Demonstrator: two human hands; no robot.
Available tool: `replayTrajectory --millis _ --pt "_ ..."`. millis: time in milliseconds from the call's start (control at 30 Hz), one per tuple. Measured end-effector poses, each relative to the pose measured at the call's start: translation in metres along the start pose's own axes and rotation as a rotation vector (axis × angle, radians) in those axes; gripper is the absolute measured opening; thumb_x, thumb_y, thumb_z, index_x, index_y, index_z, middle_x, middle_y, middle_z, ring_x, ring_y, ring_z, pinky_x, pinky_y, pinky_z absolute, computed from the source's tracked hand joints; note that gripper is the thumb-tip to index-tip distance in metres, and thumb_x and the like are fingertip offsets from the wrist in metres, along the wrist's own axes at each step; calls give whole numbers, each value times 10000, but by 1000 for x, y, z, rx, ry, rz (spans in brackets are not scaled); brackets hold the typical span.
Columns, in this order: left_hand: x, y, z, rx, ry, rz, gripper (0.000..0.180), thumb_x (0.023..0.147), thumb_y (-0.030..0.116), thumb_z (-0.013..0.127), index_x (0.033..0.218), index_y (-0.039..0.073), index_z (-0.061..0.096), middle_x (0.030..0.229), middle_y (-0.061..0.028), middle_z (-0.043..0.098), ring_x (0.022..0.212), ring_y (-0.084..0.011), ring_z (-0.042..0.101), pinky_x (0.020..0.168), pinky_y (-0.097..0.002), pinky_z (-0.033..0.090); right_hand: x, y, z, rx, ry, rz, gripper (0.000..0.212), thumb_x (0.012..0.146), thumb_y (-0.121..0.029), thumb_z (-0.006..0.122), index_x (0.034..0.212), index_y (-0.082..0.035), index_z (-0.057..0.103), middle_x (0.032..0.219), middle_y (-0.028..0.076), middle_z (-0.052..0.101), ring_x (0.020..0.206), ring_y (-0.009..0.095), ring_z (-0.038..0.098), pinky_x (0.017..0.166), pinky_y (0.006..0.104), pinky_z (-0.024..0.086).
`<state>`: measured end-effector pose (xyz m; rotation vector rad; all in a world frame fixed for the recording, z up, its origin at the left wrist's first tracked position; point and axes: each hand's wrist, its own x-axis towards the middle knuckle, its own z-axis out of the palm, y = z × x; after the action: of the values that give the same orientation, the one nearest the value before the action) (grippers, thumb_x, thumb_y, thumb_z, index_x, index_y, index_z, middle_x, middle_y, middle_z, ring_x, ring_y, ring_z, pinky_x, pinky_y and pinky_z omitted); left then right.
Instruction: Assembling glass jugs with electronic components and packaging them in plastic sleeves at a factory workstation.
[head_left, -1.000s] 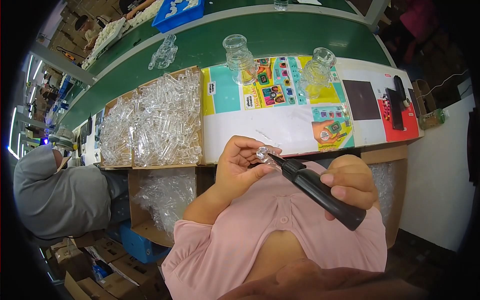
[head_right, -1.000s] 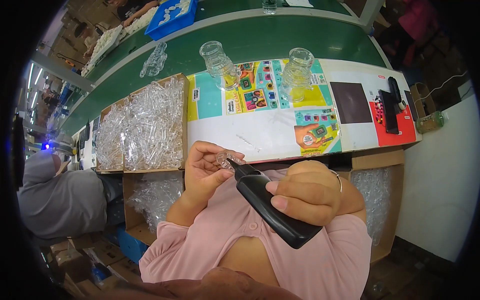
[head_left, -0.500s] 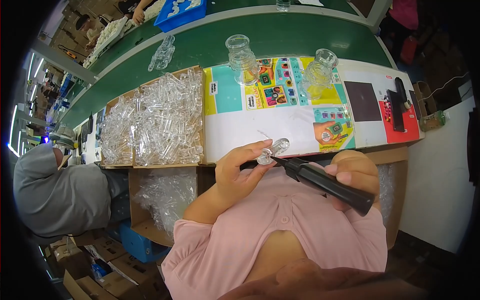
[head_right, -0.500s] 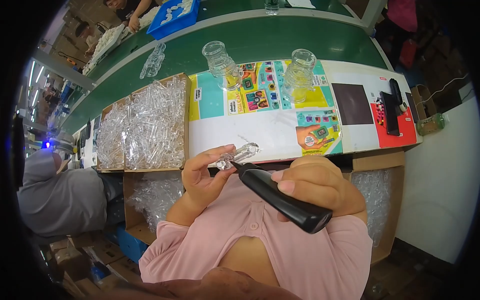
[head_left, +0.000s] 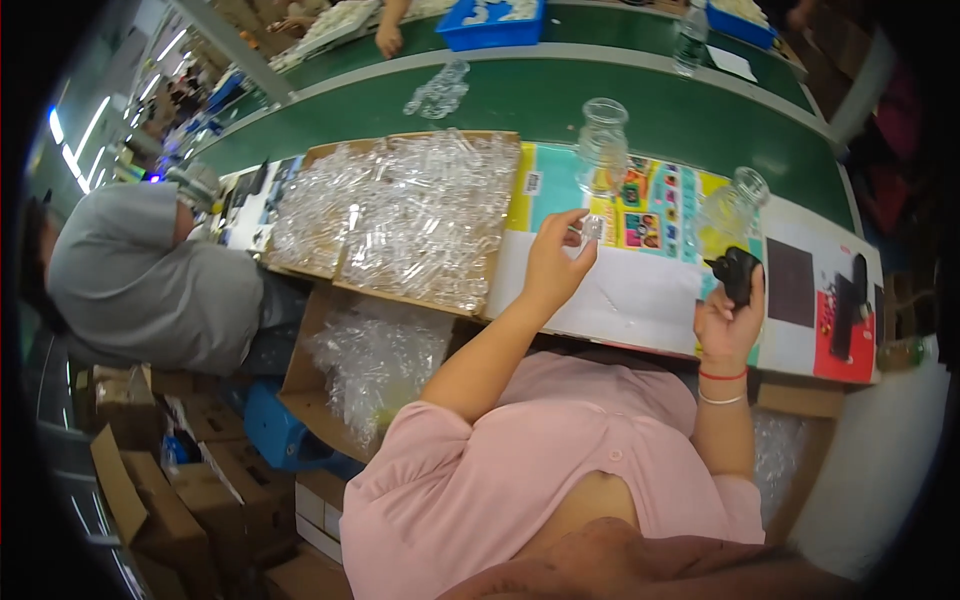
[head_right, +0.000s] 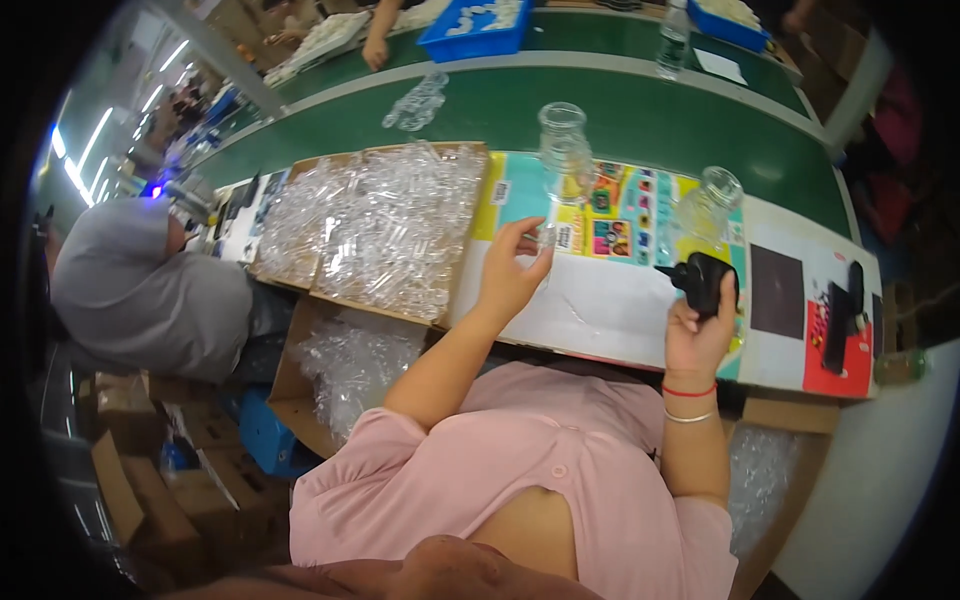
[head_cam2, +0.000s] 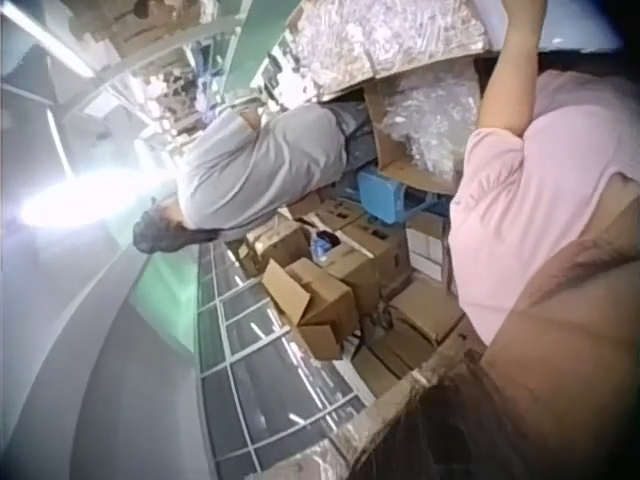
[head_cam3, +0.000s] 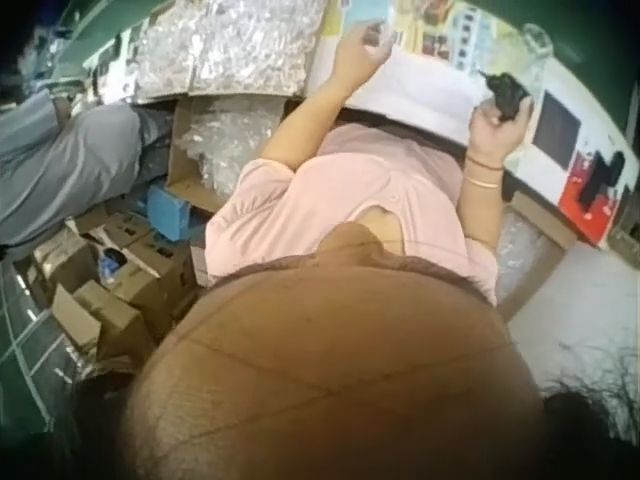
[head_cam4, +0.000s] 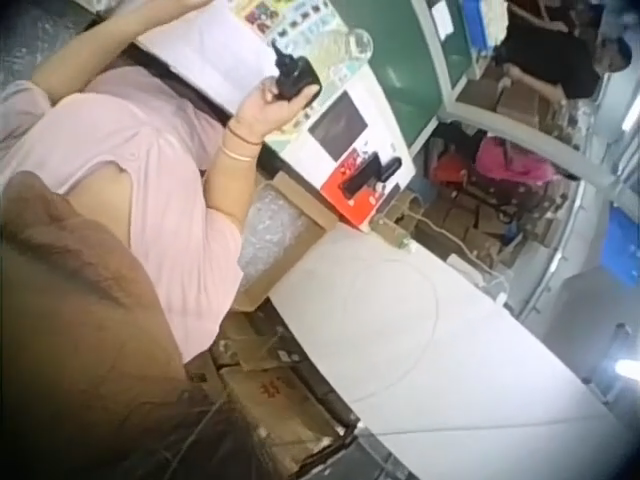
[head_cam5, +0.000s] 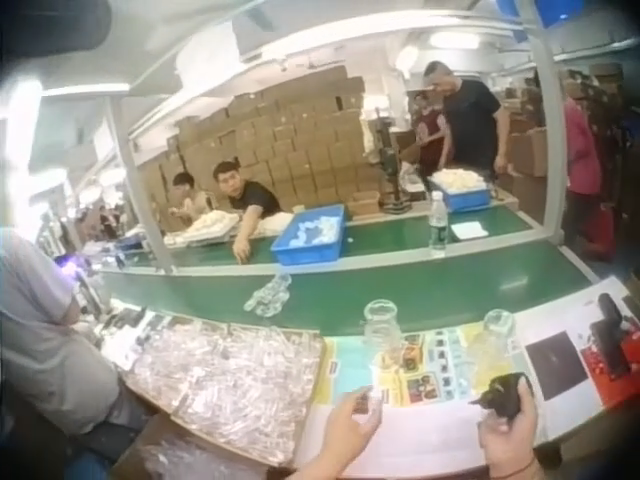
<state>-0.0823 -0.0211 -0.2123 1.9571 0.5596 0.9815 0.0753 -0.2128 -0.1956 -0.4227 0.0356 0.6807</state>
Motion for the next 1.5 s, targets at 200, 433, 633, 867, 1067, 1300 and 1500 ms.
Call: replayTrajectory --millis 200,433,633,867,1067,1300,1500 --pt "16 -59 8 474 144 -23 472 718 71 664 1141 -16 474 1020 -172 545 964 -300 529 851 -387 430 -5 5 2 -12 67 42 243 888 -257 529 928 -18 535 753 65 556 415 64 346 328 140 279" --pt "10 14 -72 643 136 182 329 704 78 653 1007 -7 558 1003 -182 539 982 -350 474 856 -409 396 -13 0 8 7 30 28 231 897 -245 515 927 -17 535 736 69 559 411 61 346 328 138 273" --pt "-2 -49 -188 1105 205 -55 218 662 94 691 862 24 640 914 -152 537 886 -326 492 772 -401 416 -14 -2 7 -19 27 58 210 896 -230 515 909 -22 544 747 56 568 399 60 332 330 139 266" --pt "-2 -92 -199 954 219 103 320 634 83 725 917 31 585 978 -175 523 965 -342 470 850 -432 365 -22 -1 5 -118 66 25 189 866 -288 561 909 -104 552 761 14 570 379 47 310 346 148 252" --pt "4 -25 -171 79 409 -221 225 823 45 591 1038 -7 551 913 -85 575 794 -143 583 694 -252 494 -25 -7 6 -31 31 56 252 883 -330 523 929 -84 547 751 47 592 384 73 371 340 166 288" --pt "-18 27 -75 -612 -9 -219 293 803 -14 589 1092 -24 544 957 -104 590 793 -169 596 721 -291 509 -38 -20 24 -43 -40 27 273 889 -339 508 914 -72 558 753 47 611 379 86 390 335 171 300" --pt "-22 66 -19 -789 -265 -234 222 811 -43 565 1031 -37 535 1089 -139 534 815 -188 616 736 -288 531 -48 -27 34 -100 25 -104 306 908 -341 477 872 -46 551 730 51 586 397 55 410 322 122 279"
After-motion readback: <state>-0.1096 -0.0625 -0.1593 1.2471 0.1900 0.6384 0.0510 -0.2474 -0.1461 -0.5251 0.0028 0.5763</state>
